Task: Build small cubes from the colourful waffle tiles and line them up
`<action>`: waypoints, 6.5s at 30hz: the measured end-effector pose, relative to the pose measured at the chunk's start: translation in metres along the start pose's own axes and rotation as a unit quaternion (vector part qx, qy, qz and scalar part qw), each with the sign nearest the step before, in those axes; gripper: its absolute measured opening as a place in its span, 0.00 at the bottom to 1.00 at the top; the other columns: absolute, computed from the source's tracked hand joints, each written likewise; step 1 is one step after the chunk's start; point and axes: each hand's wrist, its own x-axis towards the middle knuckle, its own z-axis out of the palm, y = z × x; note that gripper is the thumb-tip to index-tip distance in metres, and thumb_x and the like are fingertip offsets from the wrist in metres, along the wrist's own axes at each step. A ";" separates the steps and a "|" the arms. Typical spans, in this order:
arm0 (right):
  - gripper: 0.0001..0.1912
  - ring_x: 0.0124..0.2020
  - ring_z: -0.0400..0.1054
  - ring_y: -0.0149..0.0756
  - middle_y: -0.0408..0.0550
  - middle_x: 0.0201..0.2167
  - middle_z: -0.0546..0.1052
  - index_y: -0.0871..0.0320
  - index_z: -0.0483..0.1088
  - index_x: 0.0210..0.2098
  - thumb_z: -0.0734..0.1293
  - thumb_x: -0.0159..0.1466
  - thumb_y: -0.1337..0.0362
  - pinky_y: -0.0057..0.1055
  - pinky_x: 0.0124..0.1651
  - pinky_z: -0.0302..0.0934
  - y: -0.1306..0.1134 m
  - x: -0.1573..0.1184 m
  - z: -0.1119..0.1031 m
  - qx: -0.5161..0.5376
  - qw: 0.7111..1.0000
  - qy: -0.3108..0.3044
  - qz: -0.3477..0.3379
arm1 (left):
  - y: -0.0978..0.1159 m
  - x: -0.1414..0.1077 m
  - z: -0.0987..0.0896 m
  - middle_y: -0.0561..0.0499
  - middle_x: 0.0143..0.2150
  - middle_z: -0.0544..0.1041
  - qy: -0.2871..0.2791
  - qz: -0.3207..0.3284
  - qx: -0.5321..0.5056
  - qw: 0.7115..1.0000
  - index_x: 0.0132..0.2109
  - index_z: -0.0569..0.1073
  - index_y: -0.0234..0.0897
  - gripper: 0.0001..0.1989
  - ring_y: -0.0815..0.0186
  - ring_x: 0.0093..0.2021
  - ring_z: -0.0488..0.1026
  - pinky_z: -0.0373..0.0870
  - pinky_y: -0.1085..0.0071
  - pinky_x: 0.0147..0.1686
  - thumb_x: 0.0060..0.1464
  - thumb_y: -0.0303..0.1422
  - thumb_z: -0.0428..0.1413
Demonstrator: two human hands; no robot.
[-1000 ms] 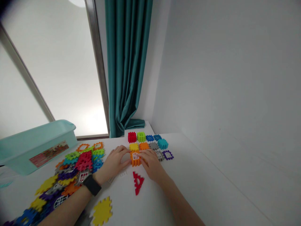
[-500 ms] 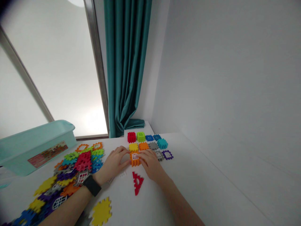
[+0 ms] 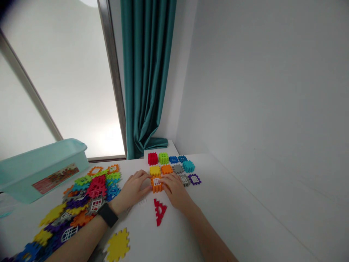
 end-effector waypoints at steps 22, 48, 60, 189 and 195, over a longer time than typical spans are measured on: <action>0.14 0.51 0.71 0.45 0.51 0.47 0.78 0.53 0.72 0.48 0.62 0.66 0.71 0.47 0.57 0.63 -0.004 -0.002 -0.004 0.002 1.000 0.004 0.018 | -0.004 0.001 0.005 0.45 0.54 0.73 0.006 0.006 -0.021 1.000 0.54 0.73 0.41 0.14 0.56 0.55 0.72 0.68 0.60 0.54 0.62 0.36 0.57; 0.13 0.51 0.71 0.48 0.53 0.46 0.78 0.54 0.72 0.45 0.60 0.65 0.72 0.49 0.56 0.64 -0.012 -0.001 -0.011 0.001 0.999 0.040 0.032 | -0.003 0.000 -0.007 0.47 0.53 0.74 0.020 0.010 -0.025 0.999 0.53 0.74 0.42 0.13 0.56 0.55 0.71 0.68 0.60 0.56 0.62 0.36 0.57; 0.13 0.50 0.71 0.45 0.52 0.45 0.77 0.53 0.72 0.45 0.60 0.67 0.71 0.47 0.56 0.64 -0.027 -0.001 -0.009 0.028 0.995 0.094 0.002 | 0.000 -0.003 -0.035 0.46 0.50 0.76 0.028 0.032 0.008 0.999 0.50 0.75 0.40 0.10 0.55 0.52 0.73 0.69 0.58 0.53 0.64 0.35 0.54; 0.10 0.42 0.73 0.39 0.46 0.38 0.80 0.52 0.70 0.44 0.63 0.69 0.73 0.44 0.53 0.67 -0.144 0.034 0.037 0.103 0.970 0.154 -0.157 | -0.052 -0.136 -0.068 0.46 0.49 0.70 0.257 0.057 -0.133 0.955 0.41 0.75 0.40 0.02 0.60 0.48 0.73 0.73 0.63 0.49 0.64 0.31 0.57; 0.07 0.41 0.73 0.40 0.48 0.37 0.79 0.53 0.72 0.43 0.63 0.70 0.70 0.40 0.46 0.68 -0.143 0.033 0.039 0.144 0.972 0.155 -0.107 | -0.046 -0.135 -0.077 0.46 0.49 0.70 0.197 0.023 -0.188 0.962 0.40 0.76 0.40 0.09 0.60 0.50 0.72 0.69 0.63 0.53 0.67 0.34 0.53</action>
